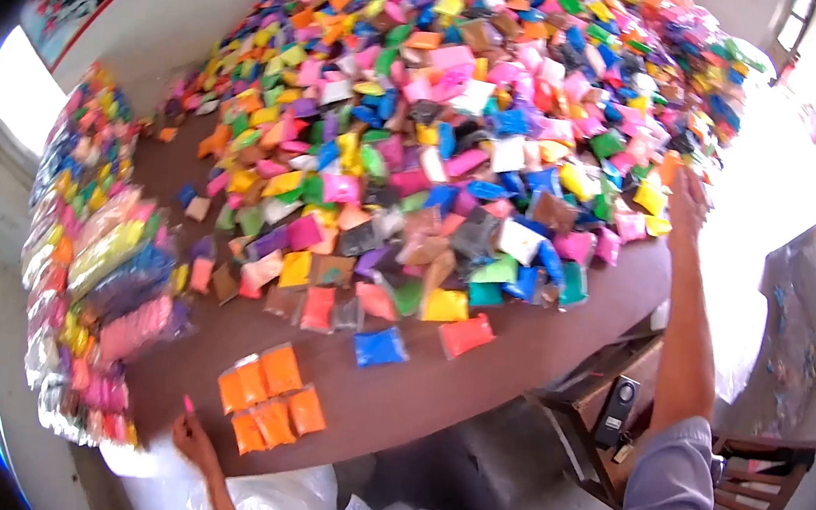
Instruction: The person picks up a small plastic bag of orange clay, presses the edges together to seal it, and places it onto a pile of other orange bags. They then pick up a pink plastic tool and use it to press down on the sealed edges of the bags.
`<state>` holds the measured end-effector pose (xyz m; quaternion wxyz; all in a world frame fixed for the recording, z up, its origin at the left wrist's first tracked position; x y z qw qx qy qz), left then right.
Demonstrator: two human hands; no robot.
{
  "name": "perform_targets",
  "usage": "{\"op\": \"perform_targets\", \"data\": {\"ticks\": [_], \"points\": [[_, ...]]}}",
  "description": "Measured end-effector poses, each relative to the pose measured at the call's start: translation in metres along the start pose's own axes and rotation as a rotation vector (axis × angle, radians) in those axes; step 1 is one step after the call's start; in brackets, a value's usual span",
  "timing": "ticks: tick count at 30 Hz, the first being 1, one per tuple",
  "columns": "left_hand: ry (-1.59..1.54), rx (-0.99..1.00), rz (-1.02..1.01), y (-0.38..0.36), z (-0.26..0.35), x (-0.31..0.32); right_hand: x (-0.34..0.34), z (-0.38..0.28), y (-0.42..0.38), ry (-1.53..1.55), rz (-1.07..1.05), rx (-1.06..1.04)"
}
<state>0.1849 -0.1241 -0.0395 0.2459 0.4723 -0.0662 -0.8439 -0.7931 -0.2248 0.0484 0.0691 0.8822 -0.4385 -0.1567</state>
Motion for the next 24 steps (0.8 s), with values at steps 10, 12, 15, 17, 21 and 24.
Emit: {"op": "perform_targets", "data": {"ticks": [10,12,15,17,21,24], "points": [[-0.049,-0.035,0.023,-0.001,0.044,-0.012,0.066,-0.056,-0.252,1.127,-0.385,0.465],[-0.068,-0.021,0.023,-0.002,0.049,-0.017,0.084,-0.062,-0.307,1.151,-0.544,0.453],[-0.114,-0.068,0.008,-0.001,0.045,-0.017,0.108,-0.086,-0.381,0.910,-0.532,0.564],[-0.136,-0.063,0.002,-0.001,0.038,-0.017,0.129,-0.079,-0.416,0.877,-0.565,0.554],[-0.162,-0.078,-0.017,-0.004,0.046,-0.020,0.161,-0.092,-0.466,0.809,-0.653,0.480],[-0.102,-0.067,-0.030,-0.004,0.045,-0.018,0.175,-0.116,-0.488,0.754,-0.706,0.391]]}}
Point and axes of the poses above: each hand's wrist, its own y-axis towards the middle knuckle, its own x-axis out of the palm, z = x × y, the point moved 5 cm from there along y, towards the middle knuckle, and after that the axes turned 12 degrees about -z, right-handed, at the moved point
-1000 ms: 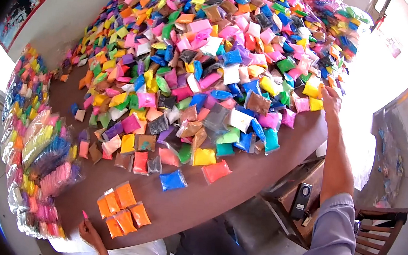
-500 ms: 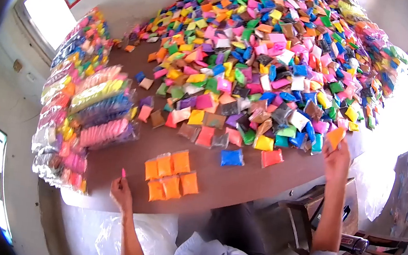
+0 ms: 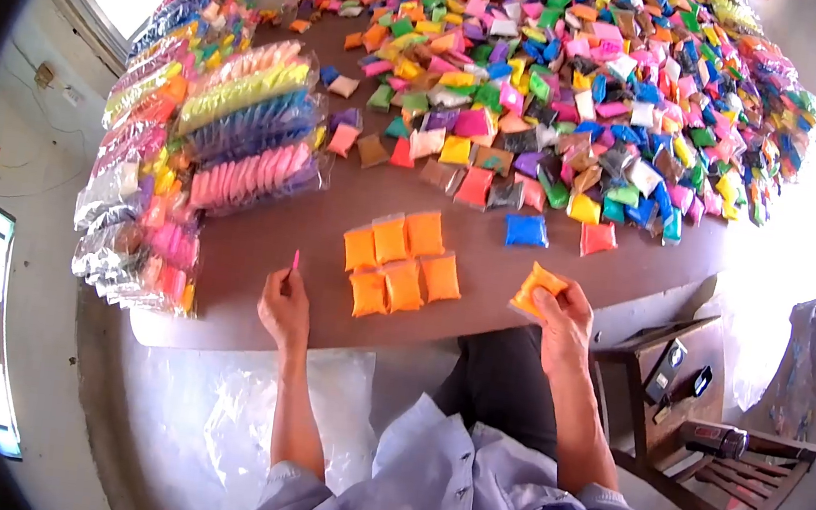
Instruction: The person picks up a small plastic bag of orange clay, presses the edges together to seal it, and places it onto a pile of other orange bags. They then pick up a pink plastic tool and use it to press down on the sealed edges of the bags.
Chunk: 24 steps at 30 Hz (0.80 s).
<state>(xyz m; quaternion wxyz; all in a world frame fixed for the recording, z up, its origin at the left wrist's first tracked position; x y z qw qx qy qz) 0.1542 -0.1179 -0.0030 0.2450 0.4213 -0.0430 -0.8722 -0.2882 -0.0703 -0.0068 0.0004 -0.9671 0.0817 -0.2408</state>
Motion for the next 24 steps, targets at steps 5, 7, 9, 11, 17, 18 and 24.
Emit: {"op": "perform_targets", "data": {"ticks": [5,7,9,11,17,18,24], "points": [[0.199,0.123,-0.016,-0.010,0.024,-0.006,0.029,0.001,-0.006,-0.012,-0.083,0.082],[0.246,0.125,-0.045,-0.014,0.025,-0.007,0.033,-0.001,-0.011,0.013,-0.066,0.127],[0.285,0.215,0.001,-0.019,0.025,-0.013,0.035,0.002,-0.013,0.044,-0.052,0.173],[0.294,0.284,0.055,-0.027,0.025,-0.019,0.031,0.012,-0.014,0.098,-0.065,0.134],[-0.197,0.181,-0.171,-0.075,0.081,-0.032,0.021,0.027,-0.026,0.046,-0.078,0.185],[-0.264,0.219,-0.258,-0.089,0.089,-0.020,0.029,0.025,-0.029,0.048,-0.089,0.192],[-0.479,0.363,-0.611,-0.141,0.186,0.038,0.049,0.017,-0.053,0.207,-0.130,0.189]]}}
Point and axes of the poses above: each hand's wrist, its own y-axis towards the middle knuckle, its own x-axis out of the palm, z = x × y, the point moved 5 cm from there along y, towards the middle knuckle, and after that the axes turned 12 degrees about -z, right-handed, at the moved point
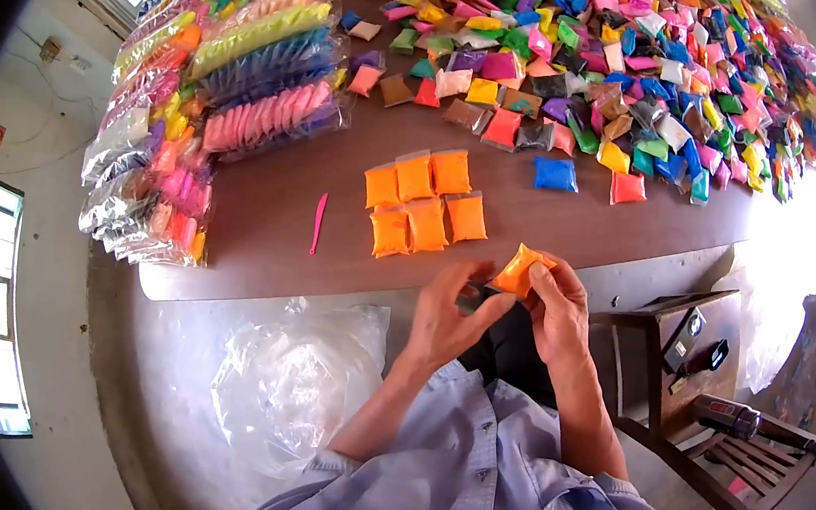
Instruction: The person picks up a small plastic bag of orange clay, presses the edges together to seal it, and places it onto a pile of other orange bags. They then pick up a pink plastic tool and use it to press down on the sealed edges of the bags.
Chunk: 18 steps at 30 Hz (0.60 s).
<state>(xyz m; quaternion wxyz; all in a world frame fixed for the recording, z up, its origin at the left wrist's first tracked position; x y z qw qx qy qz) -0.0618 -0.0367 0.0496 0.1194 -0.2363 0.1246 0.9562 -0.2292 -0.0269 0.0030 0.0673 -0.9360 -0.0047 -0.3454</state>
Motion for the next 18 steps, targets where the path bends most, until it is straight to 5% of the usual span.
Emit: {"op": "perform_targets", "data": {"ticks": [3,12,15,18], "points": [[-0.350,-0.075,-0.173,0.001,-0.004,0.025,-0.002,-0.001,-0.011,0.010,-0.012,-0.002],[0.125,-0.075,-0.464,-0.040,-0.027,0.017,-0.009,0.016,-0.034,-0.513,-0.287,0.192],[-0.188,-0.365,-0.337,-0.058,-0.044,0.016,-0.018,0.043,-0.036,-0.439,-0.158,0.077],[-0.233,-0.381,-0.225,-0.065,-0.048,0.016,-0.020,0.067,-0.043,-0.304,-0.042,0.022]]}}
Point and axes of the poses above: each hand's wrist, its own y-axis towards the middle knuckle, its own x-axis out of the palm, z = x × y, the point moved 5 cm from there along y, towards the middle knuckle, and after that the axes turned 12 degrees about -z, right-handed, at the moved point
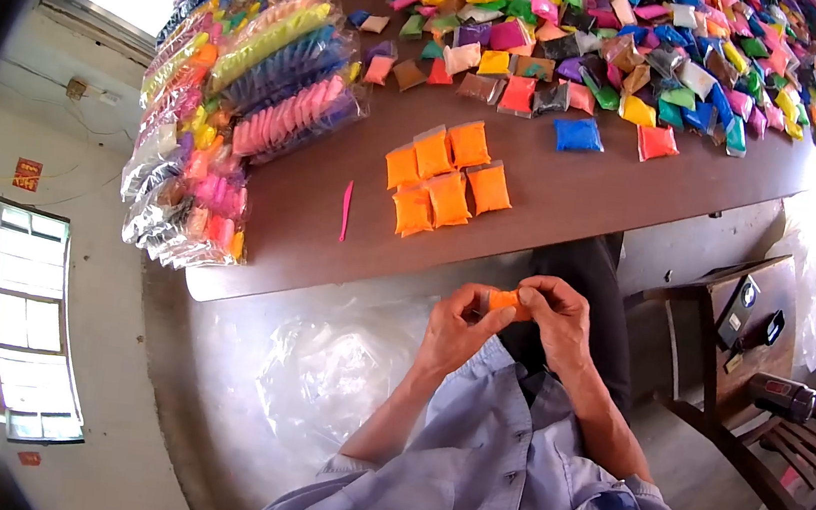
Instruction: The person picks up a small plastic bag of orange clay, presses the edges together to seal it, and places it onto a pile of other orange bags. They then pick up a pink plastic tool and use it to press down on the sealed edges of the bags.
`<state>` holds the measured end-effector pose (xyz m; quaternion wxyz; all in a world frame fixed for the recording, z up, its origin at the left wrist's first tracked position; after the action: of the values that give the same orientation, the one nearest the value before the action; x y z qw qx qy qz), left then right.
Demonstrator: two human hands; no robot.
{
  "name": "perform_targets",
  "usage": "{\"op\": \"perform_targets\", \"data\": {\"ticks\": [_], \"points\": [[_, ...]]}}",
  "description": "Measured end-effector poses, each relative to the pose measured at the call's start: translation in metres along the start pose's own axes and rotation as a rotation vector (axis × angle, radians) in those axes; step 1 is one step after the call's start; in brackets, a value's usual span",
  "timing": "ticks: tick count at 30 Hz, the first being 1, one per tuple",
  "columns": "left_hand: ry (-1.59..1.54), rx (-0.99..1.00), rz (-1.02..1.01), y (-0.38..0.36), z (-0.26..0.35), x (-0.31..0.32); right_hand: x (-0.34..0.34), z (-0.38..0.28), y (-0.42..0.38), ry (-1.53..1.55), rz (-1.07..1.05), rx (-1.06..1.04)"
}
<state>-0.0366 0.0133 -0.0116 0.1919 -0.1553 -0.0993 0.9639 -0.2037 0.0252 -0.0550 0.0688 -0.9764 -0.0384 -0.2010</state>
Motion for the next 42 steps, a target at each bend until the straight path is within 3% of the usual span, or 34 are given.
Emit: {"op": "perform_targets", "data": {"ticks": [2,4,7,9,13,16,18,20,22,25,28,31,37,42], "points": [[0.064,-0.023,-0.004,-0.004,-0.010,-0.003,0.006,0.018,-0.005,0.159,0.008,0.106],[0.128,-0.044,-0.009,-0.006,-0.023,-0.009,0.006,0.023,-0.005,0.114,-0.025,0.105],[0.162,0.017,0.005,-0.011,-0.027,-0.021,0.010,0.022,-0.003,0.031,-0.132,0.145],[0.219,0.088,-0.030,-0.014,-0.015,-0.026,0.016,0.019,-0.003,-0.206,-0.304,0.160],[0.023,-0.126,0.024,-0.016,-0.051,-0.023,0.011,0.043,-0.003,-0.003,-0.230,0.198],[-0.226,-0.091,0.141,-0.016,-0.044,-0.013,0.009,0.044,-0.003,0.012,-0.192,0.218],[-0.185,-0.085,0.130,-0.014,-0.052,-0.015,0.008,0.048,-0.004,-0.003,-0.205,0.247],[-0.140,-0.082,0.123,-0.014,-0.055,-0.020,0.010,0.047,-0.004,-0.079,-0.252,0.104],[0.184,-0.005,0.058,-0.013,-0.044,-0.020,0.012,0.048,-0.002,-0.079,-0.247,0.070],[0.251,-0.001,-0.004,-0.011,-0.034,-0.014,0.010,0.045,0.002,-0.124,-0.261,0.063],[0.002,-0.147,0.025,-0.008,-0.043,-0.006,0.006,0.049,0.001,-0.083,-0.243,0.126],[-0.178,-0.127,0.075,-0.008,-0.044,0.000,0.001,0.058,0.001,-0.006,-0.185,0.131],[0.012,-0.043,0.054,-0.005,-0.056,-0.005,0.005,0.056,0.003,0.000,-0.214,0.074],[-0.048,-0.088,0.035,-0.006,-0.043,0.003,0.003,0.055,0.002,-0.019,-0.216,0.061]]}}
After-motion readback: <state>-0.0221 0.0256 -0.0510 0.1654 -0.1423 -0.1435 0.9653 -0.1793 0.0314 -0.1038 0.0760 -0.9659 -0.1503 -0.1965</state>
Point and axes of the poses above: each hand's wrist, its own y-axis towards the middle knuckle, its own x-axis out of the palm, z = x × y, the point moved 5 cm from there along y, towards the middle knuckle, and after that the axes turned 12 degrees about -z, right-handed, at the moved point
